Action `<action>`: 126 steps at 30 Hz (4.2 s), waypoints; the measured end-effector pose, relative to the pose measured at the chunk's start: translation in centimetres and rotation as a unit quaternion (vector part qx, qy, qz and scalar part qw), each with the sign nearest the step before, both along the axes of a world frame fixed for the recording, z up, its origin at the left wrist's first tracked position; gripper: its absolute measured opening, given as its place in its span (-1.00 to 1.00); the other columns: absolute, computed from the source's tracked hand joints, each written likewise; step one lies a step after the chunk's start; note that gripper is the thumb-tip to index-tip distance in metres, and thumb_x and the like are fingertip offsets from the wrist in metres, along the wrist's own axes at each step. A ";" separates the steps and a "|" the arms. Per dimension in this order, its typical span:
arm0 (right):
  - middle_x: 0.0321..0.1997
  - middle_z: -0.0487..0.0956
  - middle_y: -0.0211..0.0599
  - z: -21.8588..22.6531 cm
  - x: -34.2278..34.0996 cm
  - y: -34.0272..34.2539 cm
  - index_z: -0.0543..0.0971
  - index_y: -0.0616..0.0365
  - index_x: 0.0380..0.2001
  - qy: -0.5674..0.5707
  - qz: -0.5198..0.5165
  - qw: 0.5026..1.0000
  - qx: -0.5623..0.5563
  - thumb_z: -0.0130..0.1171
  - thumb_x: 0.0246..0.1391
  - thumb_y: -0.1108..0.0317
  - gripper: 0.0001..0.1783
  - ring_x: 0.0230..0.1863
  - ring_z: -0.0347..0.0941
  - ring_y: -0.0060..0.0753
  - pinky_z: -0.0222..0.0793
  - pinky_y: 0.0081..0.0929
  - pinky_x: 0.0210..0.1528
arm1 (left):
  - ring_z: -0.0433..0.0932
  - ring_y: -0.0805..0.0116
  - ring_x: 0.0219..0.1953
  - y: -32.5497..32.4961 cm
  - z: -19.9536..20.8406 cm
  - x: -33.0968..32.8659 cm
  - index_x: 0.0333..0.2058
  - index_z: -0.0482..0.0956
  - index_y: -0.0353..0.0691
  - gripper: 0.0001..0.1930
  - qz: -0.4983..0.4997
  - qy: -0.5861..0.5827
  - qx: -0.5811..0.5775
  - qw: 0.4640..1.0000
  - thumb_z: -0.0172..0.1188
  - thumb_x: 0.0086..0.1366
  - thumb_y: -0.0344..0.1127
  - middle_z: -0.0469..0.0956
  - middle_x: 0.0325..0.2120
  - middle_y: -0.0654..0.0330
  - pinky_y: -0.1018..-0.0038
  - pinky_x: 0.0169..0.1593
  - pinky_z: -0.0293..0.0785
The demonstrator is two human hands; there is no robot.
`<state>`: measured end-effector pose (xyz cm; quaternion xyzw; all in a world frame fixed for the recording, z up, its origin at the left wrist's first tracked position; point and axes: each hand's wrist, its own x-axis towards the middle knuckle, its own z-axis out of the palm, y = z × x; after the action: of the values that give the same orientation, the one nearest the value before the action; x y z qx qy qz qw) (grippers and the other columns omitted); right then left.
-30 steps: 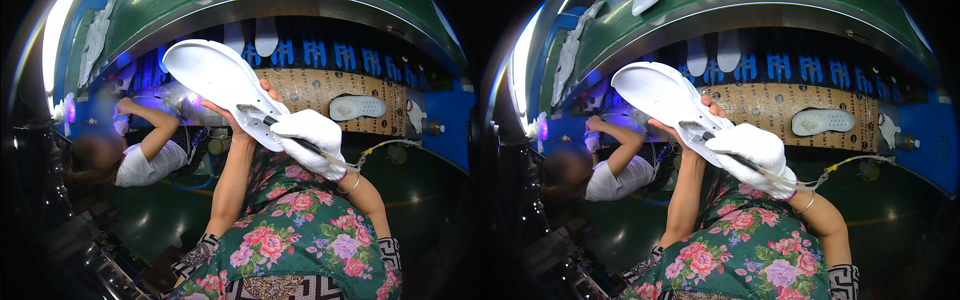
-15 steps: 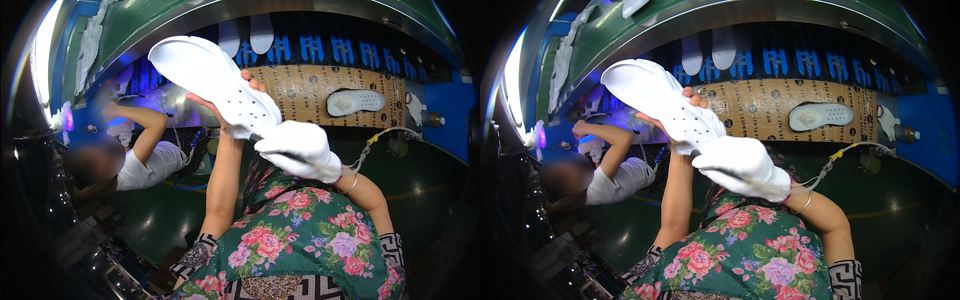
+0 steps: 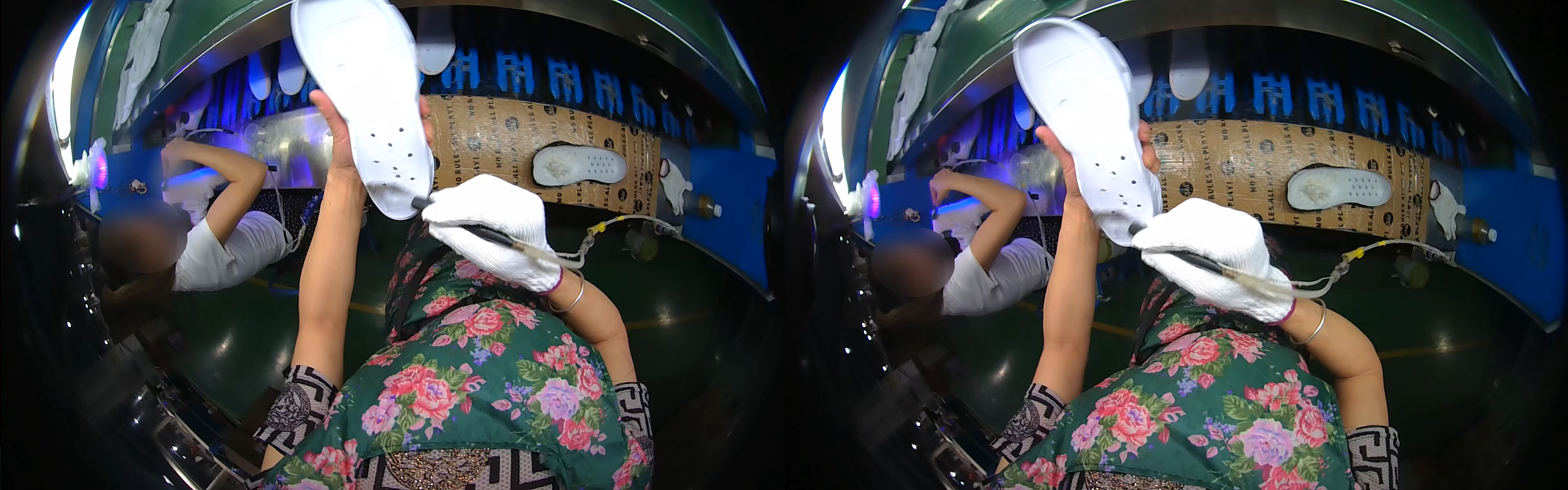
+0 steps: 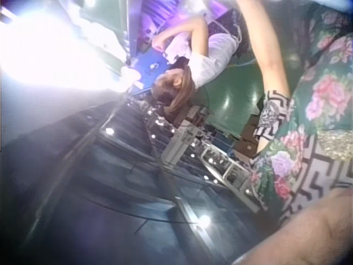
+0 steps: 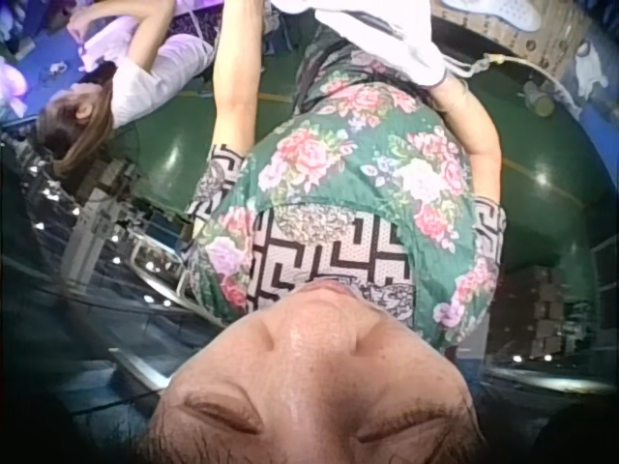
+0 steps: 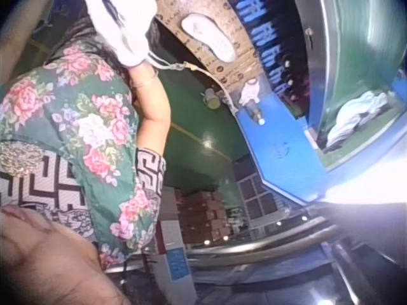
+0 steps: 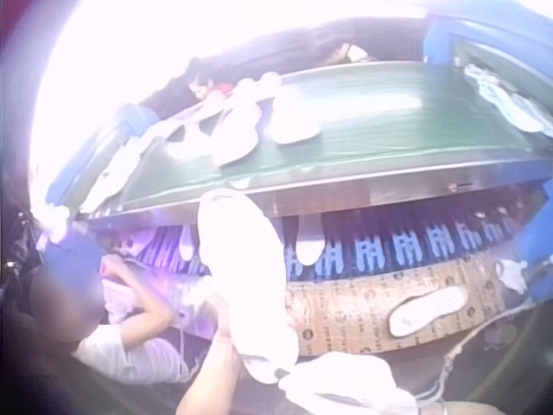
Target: The person applies a liquid substance to the interior and soles of white shoe uppers using a brush. They pick up each shoe from an assembly line, apply the liquid to specific areas, and then place the shoe back onto the conveyor belt.
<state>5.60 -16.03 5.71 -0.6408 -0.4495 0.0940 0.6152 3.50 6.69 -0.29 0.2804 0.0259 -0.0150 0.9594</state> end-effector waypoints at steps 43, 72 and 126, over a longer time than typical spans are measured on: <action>-0.27 0.66 -0.27 -2.4 0.0 0.9 0.65 -0.04 -0.12 -0.170 0.065 0.982 -0.041 0.35 -0.08 0.45 -0.63 -0.31 0.62 -0.21 0.56 -0.40 -0.24 | 0.18 -0.14 0.35 0.2 4.8 5.6 0.25 0.38 -0.21 0.16 -0.341 0.177 0.627 0.678 -0.31 0.02 0.74 0.24 0.27 -0.22 0.06 0.34 0.11; -0.29 0.67 -0.23 0.1 5.3 1.2 0.69 0.25 -0.29 0.003 -0.087 0.992 -0.085 0.35 -0.06 0.54 -0.81 -0.27 0.59 -0.41 0.49 -0.51 -0.17 | 0.46 0.13 0.14 -4.8 -3.4 -2.0 0.25 0.22 -0.34 -0.53 0.068 0.133 0.001 0.989 -0.21 0.50 -0.17 0.40 0.14 -0.06 0.16 0.21 0.44; -0.23 0.67 -0.18 3.5 2.2 -0.2 0.67 0.21 -0.19 -0.053 -0.233 0.971 0.026 0.33 -0.08 0.53 -0.70 -0.22 0.61 -0.23 0.52 -0.33 -0.11 | 0.32 0.05 0.26 -12.9 -3.0 -3.9 0.31 0.16 -0.12 0.10 0.087 0.125 -0.030 0.988 0.09 -0.01 0.58 0.30 0.24 0.04 0.06 0.33 0.24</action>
<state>7.79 -16.18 9.17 -0.7158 -0.3221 -0.0972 0.6119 -0.38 -6.24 -3.27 0.2443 0.1695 0.0329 0.9542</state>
